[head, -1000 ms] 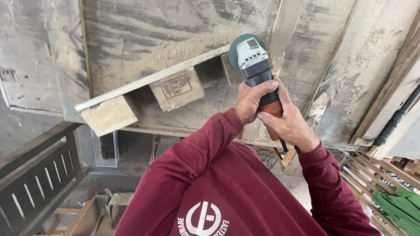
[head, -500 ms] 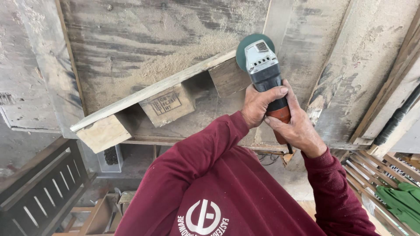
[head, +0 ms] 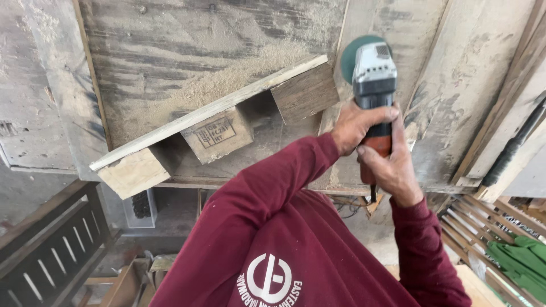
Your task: The person uses an angle grinder with a sanding disc to smooth the edges and surfaces of a wooden pallet. They reposition the pallet on a workbench to access different sections, grinding the wood while holding the tool with both hands.
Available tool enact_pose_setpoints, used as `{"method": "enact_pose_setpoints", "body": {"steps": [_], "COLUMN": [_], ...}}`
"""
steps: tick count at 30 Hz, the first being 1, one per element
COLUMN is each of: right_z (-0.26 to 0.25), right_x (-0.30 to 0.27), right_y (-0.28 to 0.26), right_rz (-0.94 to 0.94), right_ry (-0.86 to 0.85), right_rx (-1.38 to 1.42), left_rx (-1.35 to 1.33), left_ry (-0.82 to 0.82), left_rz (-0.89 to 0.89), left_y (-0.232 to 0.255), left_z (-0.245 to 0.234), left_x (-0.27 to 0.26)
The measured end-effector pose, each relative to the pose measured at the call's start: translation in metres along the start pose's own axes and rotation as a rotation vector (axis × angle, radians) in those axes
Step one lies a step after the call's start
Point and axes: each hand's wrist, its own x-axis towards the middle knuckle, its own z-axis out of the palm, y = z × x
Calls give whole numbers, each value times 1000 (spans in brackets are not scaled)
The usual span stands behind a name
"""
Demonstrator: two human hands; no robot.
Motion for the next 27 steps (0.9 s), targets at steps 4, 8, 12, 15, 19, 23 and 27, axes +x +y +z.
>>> {"method": "enact_pose_setpoints", "body": {"steps": [4, 8, 12, 15, 19, 23, 27], "right_z": [21, 40, 63, 87, 117, 139, 150], "right_x": [-18, -23, -29, -34, -47, -71, -94], "right_y": [6, 3, -13, -22, -22, -15, -10], "right_rz": [-114, -71, -73, -63, -10, -120, -25], "right_ry": [-25, -106, -203, -286, -404, -509, -583], "right_rx": [-6, -18, -167, -165, -88, -49, 17], "left_rx": [-59, -97, -189, -207, -268, -268, -274], "left_ry": [44, 174, 214, 291, 365, 452, 494], "left_rz": [64, 114, 166, 232, 286, 305, 257], "left_y": [-12, -9, 1, 7, 9, 0, -4], "left_z": [-14, -34, -51, -64, -80, -88, -93], "left_x": [-37, -62, -96, -130, -172, -219, -250]}}
